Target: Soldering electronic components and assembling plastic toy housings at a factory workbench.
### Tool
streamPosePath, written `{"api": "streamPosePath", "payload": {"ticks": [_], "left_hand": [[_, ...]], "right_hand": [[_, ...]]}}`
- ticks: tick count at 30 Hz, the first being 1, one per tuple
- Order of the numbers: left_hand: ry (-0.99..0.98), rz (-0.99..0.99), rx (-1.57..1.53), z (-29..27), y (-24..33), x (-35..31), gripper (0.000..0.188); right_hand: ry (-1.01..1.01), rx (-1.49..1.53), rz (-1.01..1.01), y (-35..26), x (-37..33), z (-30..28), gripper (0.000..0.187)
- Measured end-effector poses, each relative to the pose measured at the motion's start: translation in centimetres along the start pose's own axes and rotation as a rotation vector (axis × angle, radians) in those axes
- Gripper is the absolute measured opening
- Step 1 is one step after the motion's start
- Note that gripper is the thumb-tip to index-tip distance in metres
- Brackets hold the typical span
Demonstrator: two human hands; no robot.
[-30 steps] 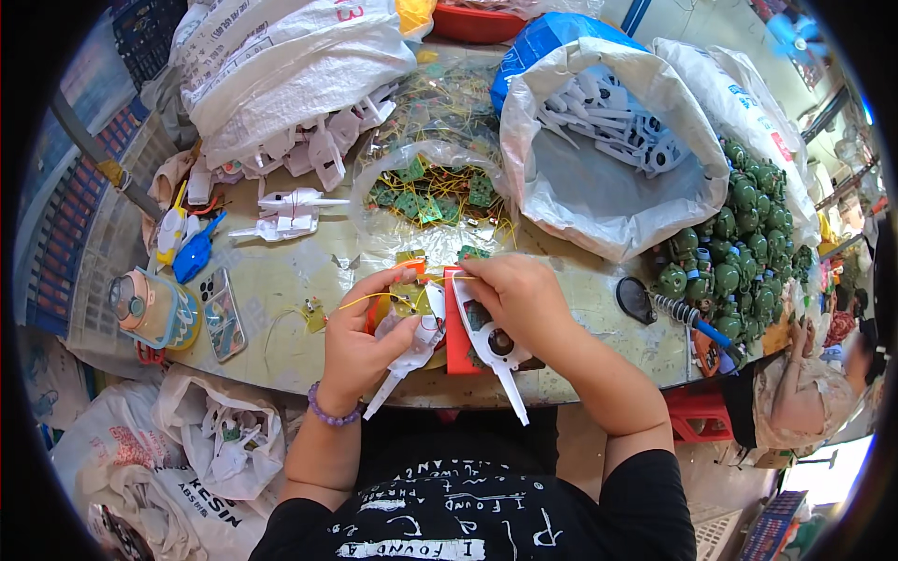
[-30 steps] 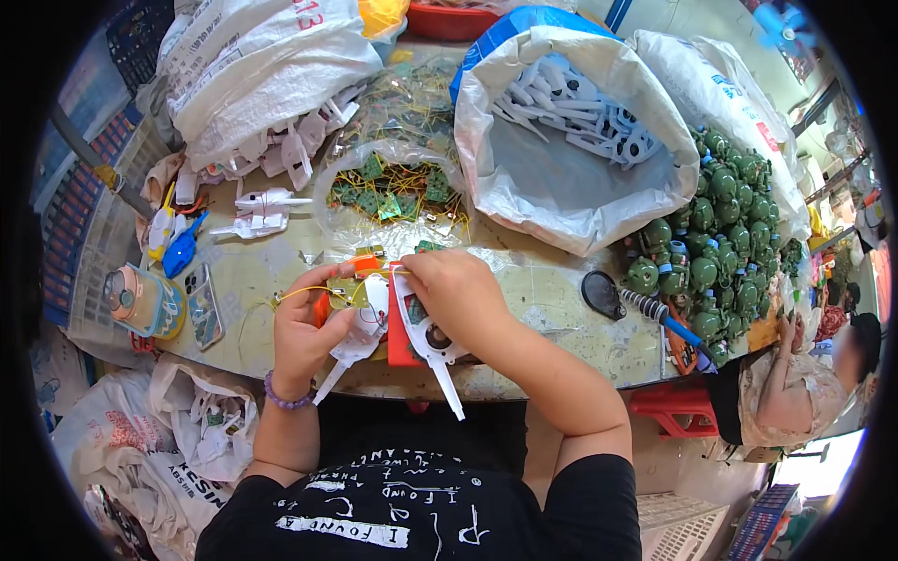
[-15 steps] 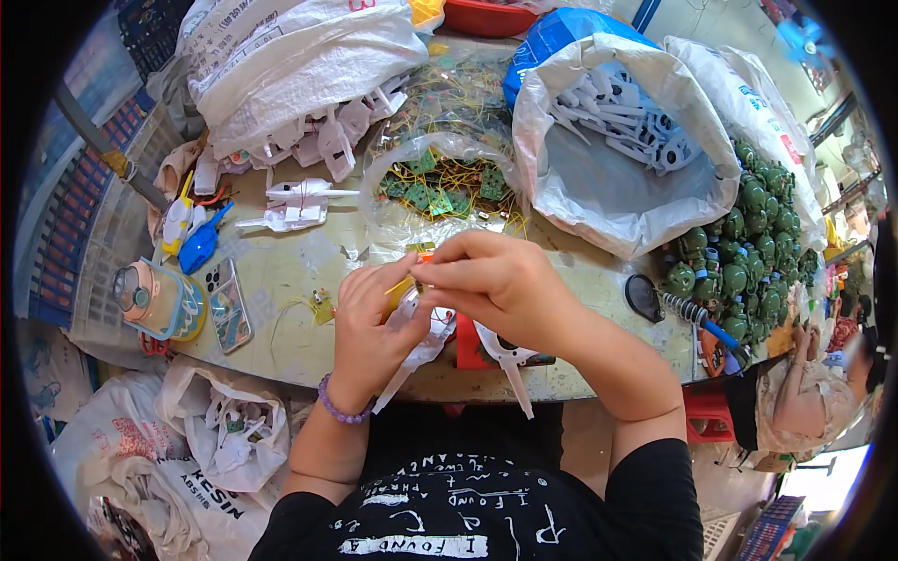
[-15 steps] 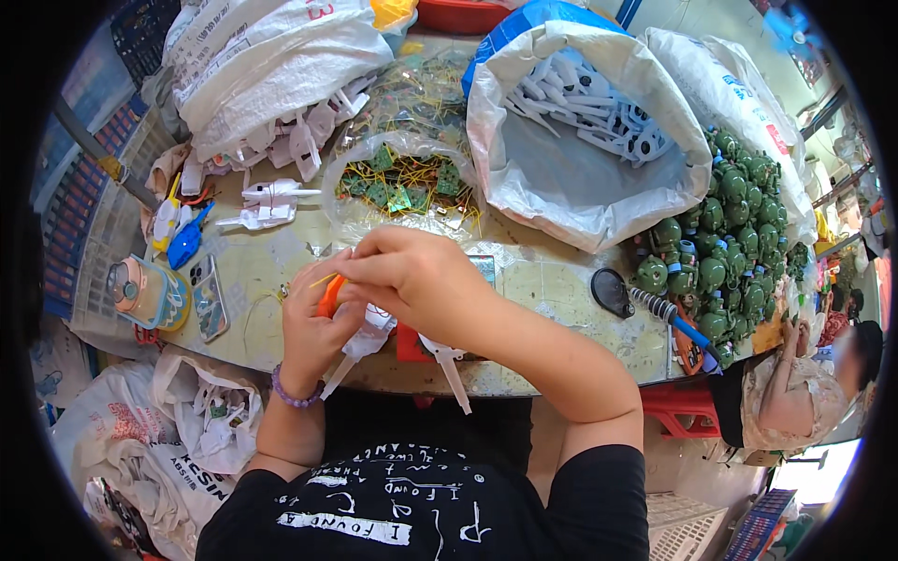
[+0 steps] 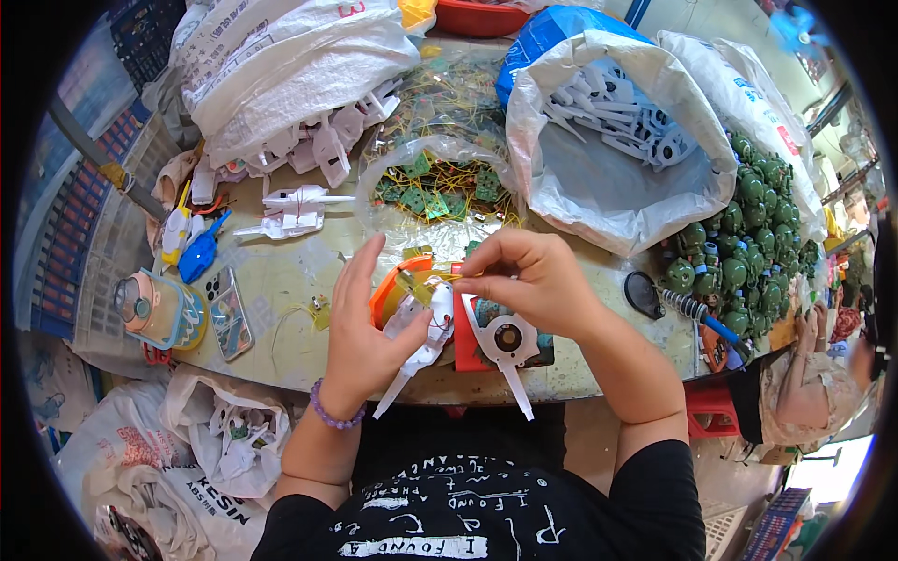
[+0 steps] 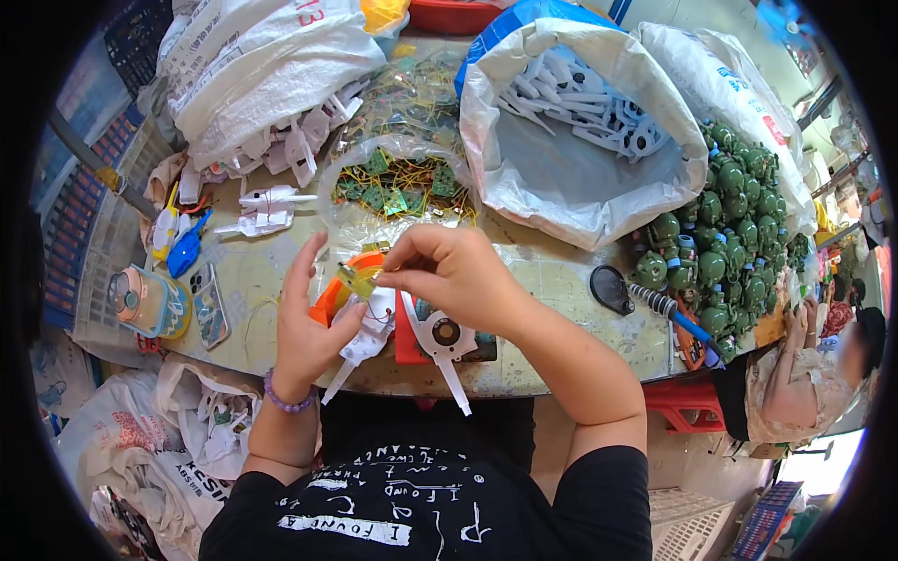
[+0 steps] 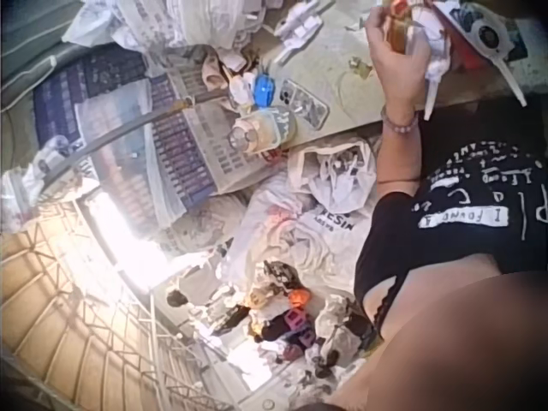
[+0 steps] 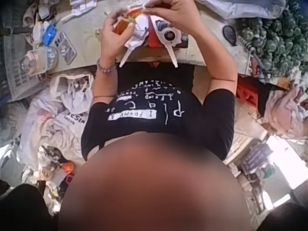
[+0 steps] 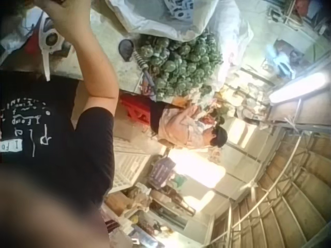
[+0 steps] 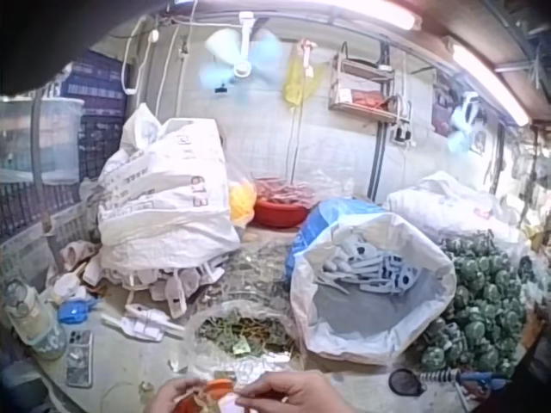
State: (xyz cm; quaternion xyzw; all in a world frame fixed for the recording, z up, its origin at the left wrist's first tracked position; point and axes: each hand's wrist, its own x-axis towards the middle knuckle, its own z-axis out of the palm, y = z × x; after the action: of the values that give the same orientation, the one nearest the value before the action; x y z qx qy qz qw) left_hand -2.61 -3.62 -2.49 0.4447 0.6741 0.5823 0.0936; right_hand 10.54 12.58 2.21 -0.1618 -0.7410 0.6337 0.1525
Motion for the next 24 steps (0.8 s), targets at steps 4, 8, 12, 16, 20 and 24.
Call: {"api": "streamPosePath", "payload": {"ticks": [4,8,12,16,20,24], "left_hand": [[-0.224,0.423,0.279,-0.5,2.0,2.0,0.044],[-0.176,0.344,0.217,0.6,2.0,2.1,0.024],[-0.227,0.262,0.113,0.9,1.8,1.9,0.017],[-0.233,0.224,0.079,1.2,2.0,2.0,0.014],[-0.294,0.172,0.094,0.9,2.0,2.0,0.012],[-0.33,0.181,0.066,0.9,1.6,1.9,0.011]], "right_hand": [[-0.082,-0.061,-0.14,-0.3,-0.5,0.6,0.008],[-0.019,-0.033,-0.114,0.1,-1.0,0.4,0.01],[0.009,-0.155,-0.207,0.8,-1.8,-0.2,0.013],[0.073,-0.251,-0.426,1.8,-1.8,-0.3,0.01],[0.042,-0.177,-0.267,1.4,-2.4,-0.5,0.009],[-0.013,0.082,0.046,1.9,-2.5,-0.5,0.014]]}}
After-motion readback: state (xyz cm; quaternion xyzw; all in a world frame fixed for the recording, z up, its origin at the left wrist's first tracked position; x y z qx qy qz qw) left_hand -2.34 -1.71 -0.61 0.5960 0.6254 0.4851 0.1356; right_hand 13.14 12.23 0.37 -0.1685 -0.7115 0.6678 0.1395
